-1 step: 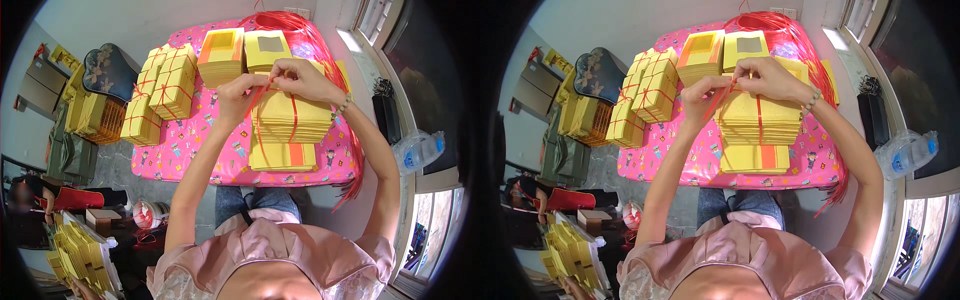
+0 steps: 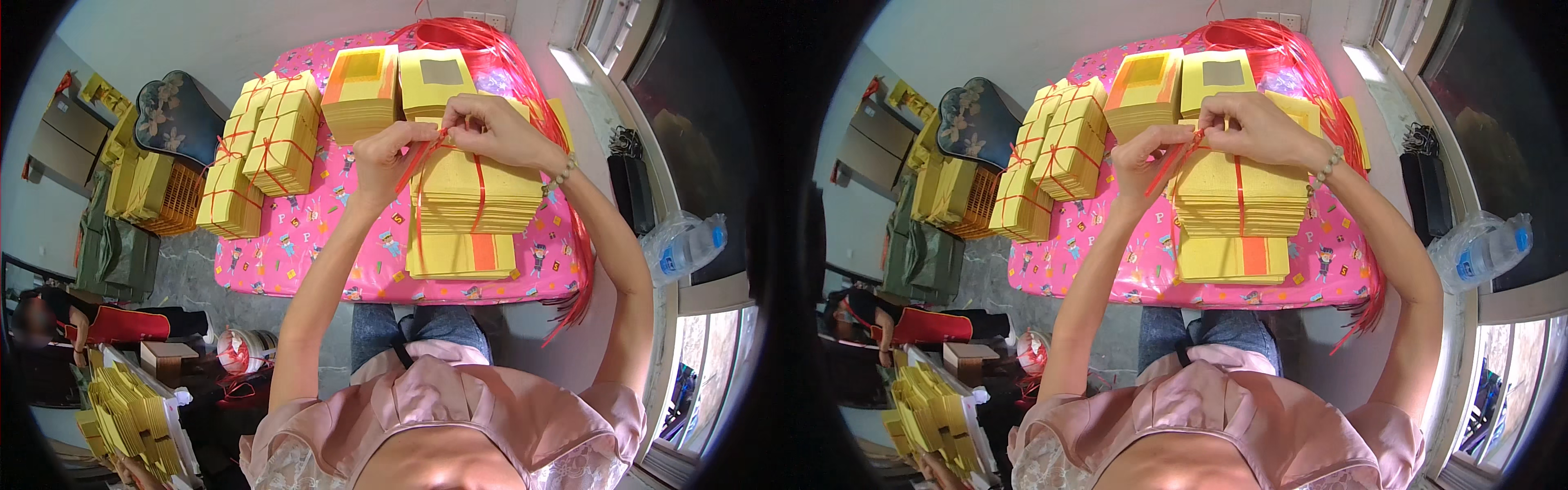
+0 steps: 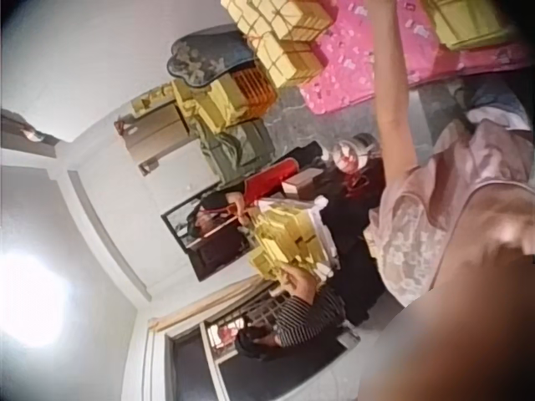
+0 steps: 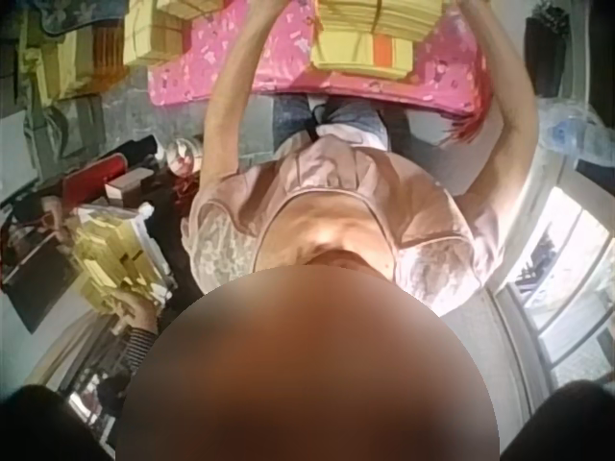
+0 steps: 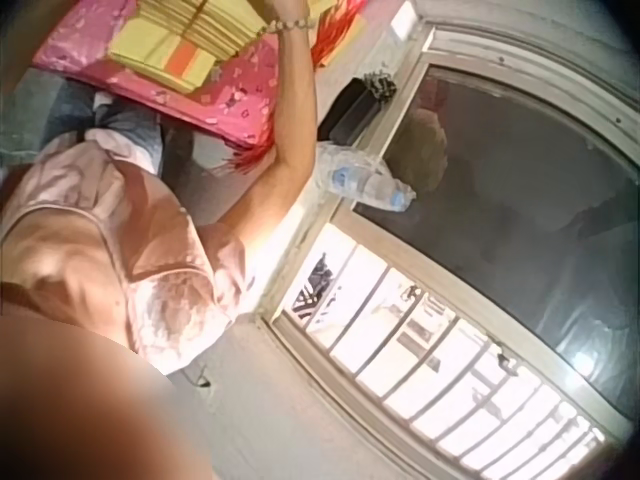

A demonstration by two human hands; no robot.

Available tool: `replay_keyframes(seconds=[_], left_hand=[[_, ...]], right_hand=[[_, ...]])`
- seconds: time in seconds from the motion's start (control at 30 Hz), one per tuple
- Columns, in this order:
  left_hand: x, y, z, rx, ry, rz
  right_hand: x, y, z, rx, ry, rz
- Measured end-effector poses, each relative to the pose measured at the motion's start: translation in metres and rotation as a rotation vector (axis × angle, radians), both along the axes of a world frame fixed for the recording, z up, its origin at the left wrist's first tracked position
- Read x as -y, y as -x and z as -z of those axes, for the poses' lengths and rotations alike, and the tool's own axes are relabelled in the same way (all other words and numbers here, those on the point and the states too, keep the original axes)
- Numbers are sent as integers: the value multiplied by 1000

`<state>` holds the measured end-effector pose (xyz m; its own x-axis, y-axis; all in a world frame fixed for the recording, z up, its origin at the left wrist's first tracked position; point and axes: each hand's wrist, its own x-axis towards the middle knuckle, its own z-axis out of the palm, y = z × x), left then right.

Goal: Folding and tying stacks of yellow joss paper with red ribbons into bundles.

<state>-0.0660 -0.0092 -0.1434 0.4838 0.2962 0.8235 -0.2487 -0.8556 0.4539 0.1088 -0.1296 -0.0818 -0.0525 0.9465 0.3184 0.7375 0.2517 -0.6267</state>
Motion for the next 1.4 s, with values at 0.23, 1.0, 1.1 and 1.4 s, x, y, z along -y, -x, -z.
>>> replay_keyframes(seconds=[0.23, 1.0, 1.1, 1.4], left_hand=[[0, -2, 7, 62, 88, 24], [1, 17, 40, 60, 638, 310], [1, 13, 43, 75, 667, 332], [3, 20, 41, 89, 669, 266]], right_hand=[[9, 5, -11, 76, -73, 83], [26, -24, 13, 22, -28, -23], [25, -28, 18, 13, -51, -24], [33, -20, 12, -36, -144, 6]])
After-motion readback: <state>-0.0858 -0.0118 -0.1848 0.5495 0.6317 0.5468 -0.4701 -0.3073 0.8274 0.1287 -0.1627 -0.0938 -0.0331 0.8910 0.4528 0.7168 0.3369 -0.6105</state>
